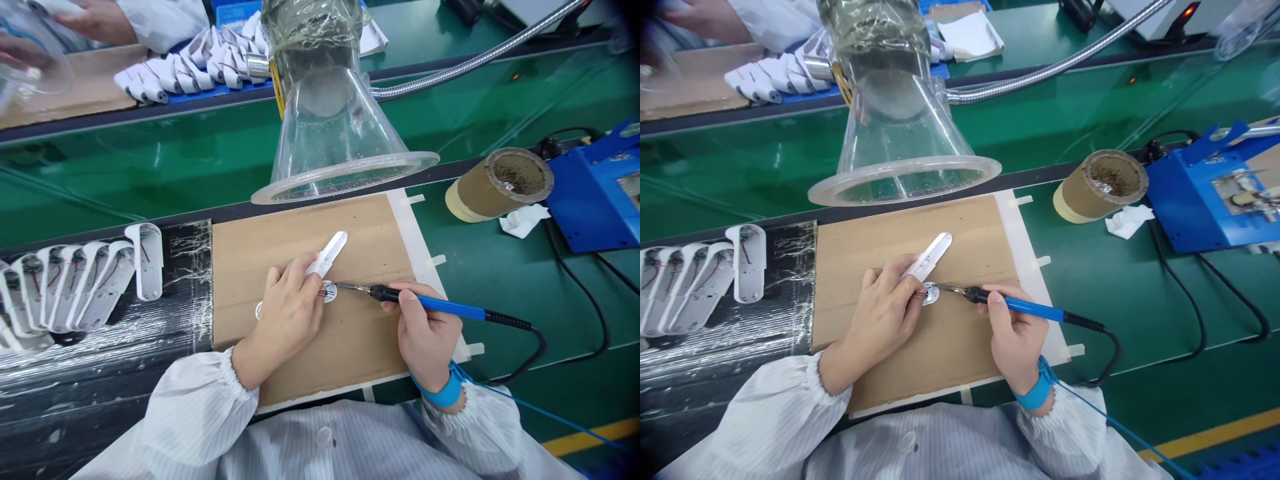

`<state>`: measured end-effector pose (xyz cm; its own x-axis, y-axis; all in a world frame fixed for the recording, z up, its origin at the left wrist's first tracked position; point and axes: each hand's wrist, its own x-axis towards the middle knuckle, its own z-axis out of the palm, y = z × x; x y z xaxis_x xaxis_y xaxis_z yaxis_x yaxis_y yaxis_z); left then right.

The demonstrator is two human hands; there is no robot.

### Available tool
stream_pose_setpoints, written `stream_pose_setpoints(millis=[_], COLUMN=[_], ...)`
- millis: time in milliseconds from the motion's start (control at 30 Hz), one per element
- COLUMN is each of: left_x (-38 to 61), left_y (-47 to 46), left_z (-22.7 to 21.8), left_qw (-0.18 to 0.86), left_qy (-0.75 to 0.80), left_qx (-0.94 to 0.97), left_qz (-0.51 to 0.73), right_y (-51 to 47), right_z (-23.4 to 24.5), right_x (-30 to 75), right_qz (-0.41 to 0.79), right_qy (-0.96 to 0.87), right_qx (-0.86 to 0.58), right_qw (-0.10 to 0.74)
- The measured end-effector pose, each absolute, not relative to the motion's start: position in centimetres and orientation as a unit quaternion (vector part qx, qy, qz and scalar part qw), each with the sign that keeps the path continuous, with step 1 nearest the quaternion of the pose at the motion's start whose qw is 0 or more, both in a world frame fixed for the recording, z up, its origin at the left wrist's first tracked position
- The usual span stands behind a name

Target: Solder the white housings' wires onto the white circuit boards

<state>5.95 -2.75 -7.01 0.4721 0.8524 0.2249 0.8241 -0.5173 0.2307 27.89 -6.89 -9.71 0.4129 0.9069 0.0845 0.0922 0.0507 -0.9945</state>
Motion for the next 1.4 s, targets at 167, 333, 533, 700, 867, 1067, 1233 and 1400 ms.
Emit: stream_pose_setpoints(millis=[167, 333, 533, 700, 867, 1067, 1233, 1400], left_x=[6.2, 6.34, 6.34, 6.34, 6.37, 6.44, 6.35, 6.31], left_y=[-2.72, -2.78, -2.82, -2.81, -2.82, -2.77, -2.81, -2.79], left_z=[-7.05, -7.21, -7.27, -7.36, -7.43, -7.4, -7.39, -7.29], left_qw=[0.032, 0.021, 0.027, 0.02, 0.007, 0.006, 0.006, 0.014], left_qy=[0.488, 0.49, 0.499, 0.496, 0.492, 0.493, 0.492, 0.493], left_qx=[0.855, 0.854, 0.851, 0.853, 0.854, 0.854, 0.855, 0.855], left_qz=[0.171, 0.173, 0.161, 0.161, 0.167, 0.166, 0.164, 0.159], right_y=[-6.98, -6.92, -6.9, -6.92, -6.87, -6.92, -7.03, -7.03], right_z=[-9.51, -9.21, -8.98, -8.93, -9.01, -8.99, -9.17, -9.32], right_x=[27.8, 27.64, 27.61, 27.63, 27.64, 27.65, 27.72, 27.73], right_qz=[0.348, 0.352, 0.354, 0.352, 0.343, 0.342, 0.341, 0.348], right_qy=[-0.424, -0.426, -0.425, -0.431, -0.434, -0.439, -0.436, -0.43], right_qx=[-0.6, -0.597, -0.6, -0.605, -0.605, -0.611, -0.605, -0.6], right_qw=[0.582, 0.581, 0.578, 0.57, 0.572, 0.563, 0.572, 0.578])
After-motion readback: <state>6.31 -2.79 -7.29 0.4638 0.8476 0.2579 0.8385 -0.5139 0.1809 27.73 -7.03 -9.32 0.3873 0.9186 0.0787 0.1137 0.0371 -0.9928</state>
